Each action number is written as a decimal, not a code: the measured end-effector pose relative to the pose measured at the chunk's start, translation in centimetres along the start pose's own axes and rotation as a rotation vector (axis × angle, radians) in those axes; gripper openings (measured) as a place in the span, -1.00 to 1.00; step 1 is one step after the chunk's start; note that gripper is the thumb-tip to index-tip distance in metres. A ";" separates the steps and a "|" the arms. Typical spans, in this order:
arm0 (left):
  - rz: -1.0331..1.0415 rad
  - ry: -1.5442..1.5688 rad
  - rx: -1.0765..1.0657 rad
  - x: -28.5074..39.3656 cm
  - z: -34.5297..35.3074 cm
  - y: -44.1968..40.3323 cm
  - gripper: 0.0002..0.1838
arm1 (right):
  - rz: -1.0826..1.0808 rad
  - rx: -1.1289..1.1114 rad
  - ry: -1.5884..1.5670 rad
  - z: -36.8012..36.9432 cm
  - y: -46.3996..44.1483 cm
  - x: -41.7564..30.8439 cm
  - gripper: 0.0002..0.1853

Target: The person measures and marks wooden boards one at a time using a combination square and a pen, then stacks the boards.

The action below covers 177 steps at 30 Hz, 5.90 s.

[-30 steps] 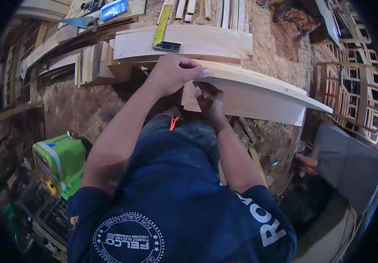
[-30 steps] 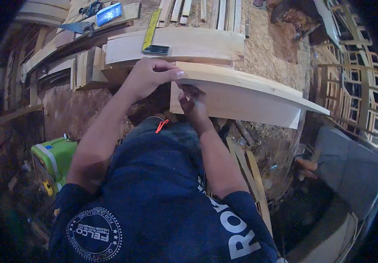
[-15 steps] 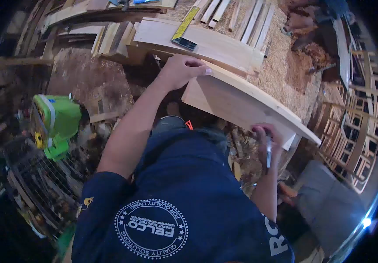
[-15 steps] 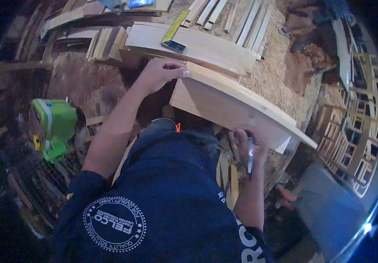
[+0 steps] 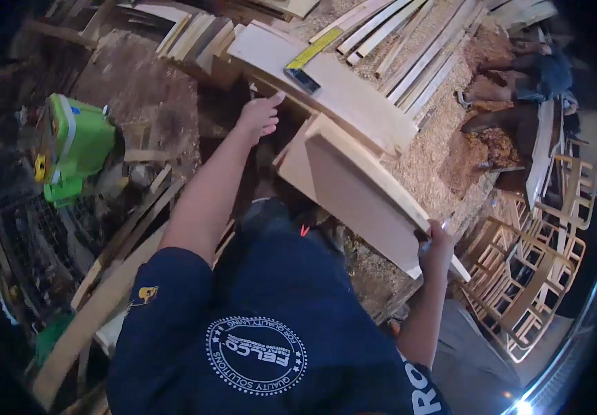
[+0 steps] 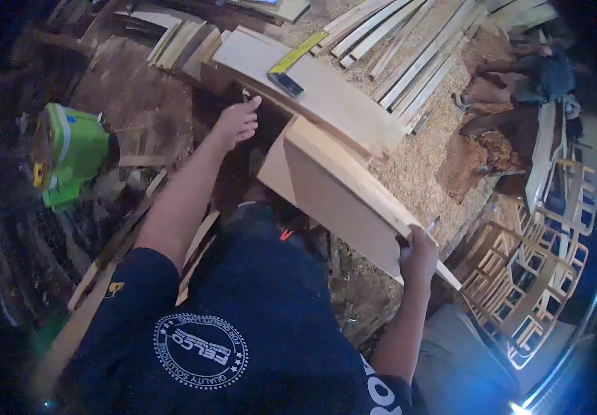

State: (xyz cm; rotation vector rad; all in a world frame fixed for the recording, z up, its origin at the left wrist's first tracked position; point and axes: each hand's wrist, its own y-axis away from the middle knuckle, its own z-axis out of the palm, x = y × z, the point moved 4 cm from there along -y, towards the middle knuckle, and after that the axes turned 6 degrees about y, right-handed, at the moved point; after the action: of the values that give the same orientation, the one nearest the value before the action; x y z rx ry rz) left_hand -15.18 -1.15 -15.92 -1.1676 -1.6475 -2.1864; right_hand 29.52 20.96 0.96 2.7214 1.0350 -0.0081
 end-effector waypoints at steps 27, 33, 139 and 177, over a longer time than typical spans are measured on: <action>-0.276 0.313 0.082 -13.3 -27.2 -3.4 -0.59 | -0.197 -0.329 -0.145 6.5 -37.4 -23.5 -0.60; -0.393 0.419 0.176 -21.8 -34.5 3.8 -0.69 | -0.228 -0.199 -0.154 12.8 -43.1 -22.9 -0.50; 0.968 -1.947 -1.164 -31.2 44.5 26.3 0.20 | 0.817 0.013 -1.682 24.2 20.8 20.6 -0.79; 0.909 -2.137 -1.033 -31.4 45.8 26.9 0.31 | 0.439 0.333 -1.067 17.5 6.6 29.3 -0.65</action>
State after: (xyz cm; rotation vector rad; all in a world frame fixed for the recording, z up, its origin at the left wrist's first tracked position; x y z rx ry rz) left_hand 43.08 18.87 -12.80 -3.7016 0.7546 -0.3530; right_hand 57.14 31.64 -17.21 2.4898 0.1210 -1.4555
